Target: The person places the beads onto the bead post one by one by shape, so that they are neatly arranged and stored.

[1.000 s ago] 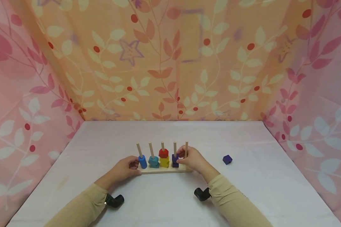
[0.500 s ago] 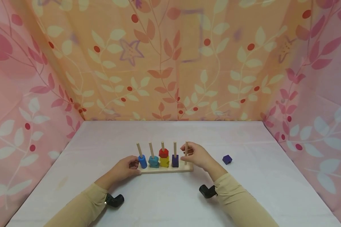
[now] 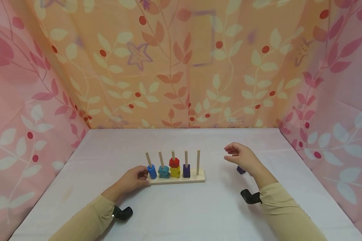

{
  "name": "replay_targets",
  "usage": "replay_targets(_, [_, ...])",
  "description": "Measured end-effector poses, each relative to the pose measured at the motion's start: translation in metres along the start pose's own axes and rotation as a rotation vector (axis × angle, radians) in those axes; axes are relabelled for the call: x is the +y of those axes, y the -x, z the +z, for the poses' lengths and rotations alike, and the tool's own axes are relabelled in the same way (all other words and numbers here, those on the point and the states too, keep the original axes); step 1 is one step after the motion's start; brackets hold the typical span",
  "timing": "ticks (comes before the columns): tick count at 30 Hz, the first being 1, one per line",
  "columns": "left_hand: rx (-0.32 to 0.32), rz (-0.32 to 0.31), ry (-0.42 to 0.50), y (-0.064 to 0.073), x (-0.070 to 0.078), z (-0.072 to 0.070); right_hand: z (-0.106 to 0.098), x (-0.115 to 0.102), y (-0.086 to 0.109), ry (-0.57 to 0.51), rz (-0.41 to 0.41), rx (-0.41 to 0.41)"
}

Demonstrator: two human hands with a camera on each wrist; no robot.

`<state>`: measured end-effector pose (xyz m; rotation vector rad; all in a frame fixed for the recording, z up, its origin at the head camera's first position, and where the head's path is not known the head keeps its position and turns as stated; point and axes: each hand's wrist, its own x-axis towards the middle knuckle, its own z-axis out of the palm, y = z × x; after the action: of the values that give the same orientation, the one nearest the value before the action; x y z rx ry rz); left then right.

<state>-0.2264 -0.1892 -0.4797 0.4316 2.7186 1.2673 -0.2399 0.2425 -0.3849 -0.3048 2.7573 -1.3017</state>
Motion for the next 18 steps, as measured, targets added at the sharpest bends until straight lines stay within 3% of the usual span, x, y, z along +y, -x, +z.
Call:
replay_targets(8, [0.007,0.002,-0.004,0.001,0.001,0.000,-0.021,0.042,0.011,0.068,0.086,0.033])
replay_targets(18, [0.007,-0.007,-0.004,0.000,0.000,0.000,-0.017,0.073,0.015,0.071,0.149,-0.006])
